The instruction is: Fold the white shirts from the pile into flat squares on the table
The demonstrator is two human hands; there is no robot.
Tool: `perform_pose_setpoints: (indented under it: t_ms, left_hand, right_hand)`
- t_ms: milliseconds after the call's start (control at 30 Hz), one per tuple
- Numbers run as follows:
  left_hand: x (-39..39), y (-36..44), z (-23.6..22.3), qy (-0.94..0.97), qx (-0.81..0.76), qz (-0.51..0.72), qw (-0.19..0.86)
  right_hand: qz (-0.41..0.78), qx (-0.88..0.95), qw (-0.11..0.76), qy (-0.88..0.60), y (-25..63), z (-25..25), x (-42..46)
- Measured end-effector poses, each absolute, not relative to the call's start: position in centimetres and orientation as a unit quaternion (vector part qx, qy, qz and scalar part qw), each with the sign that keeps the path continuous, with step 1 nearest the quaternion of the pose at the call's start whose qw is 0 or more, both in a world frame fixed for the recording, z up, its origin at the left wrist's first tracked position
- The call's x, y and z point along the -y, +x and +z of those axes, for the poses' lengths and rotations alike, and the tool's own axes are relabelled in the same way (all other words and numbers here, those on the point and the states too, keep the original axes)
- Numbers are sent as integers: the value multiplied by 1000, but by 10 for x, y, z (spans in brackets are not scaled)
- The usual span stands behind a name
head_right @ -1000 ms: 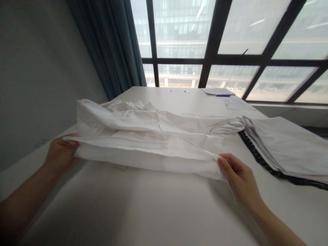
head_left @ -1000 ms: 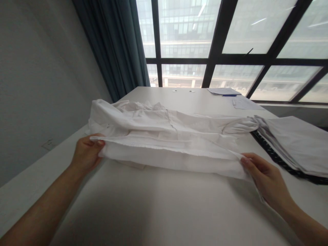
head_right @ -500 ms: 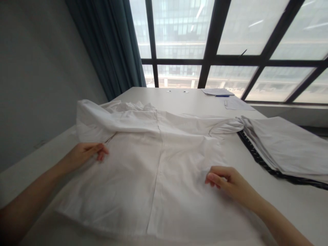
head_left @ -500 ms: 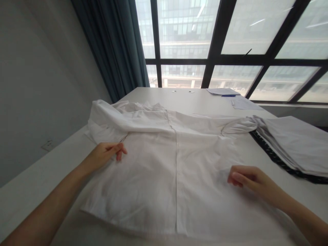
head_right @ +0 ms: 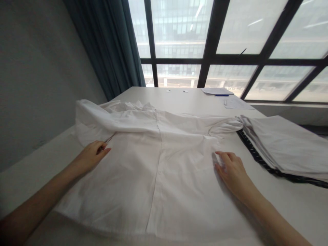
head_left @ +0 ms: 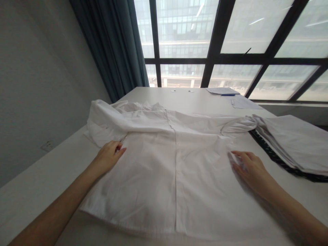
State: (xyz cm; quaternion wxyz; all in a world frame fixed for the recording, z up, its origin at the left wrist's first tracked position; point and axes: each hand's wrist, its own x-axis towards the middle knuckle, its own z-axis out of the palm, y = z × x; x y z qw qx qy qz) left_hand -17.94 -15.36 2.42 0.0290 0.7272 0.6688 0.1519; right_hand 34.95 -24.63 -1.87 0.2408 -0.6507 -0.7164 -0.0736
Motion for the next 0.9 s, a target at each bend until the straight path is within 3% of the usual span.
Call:
perform_pose_setpoints:
  t_ms: [200,433,667,900]
  left_hand:
    - [163,-191,51,704,-682,117,158]
    - [171,-207,48,746,-644,-14,170]
    - [171,-187,66,702,-711,23,27]
    - [116,-155,95,768,-609,120,-155]
  right_hand:
    - [-53,716,239,-653,354,-15,244]
    - [87,705,235,-663,360,2,246]
    - [153,724,196,-644,375,17,250]
    - [23,739,204,-641,397,38,187]
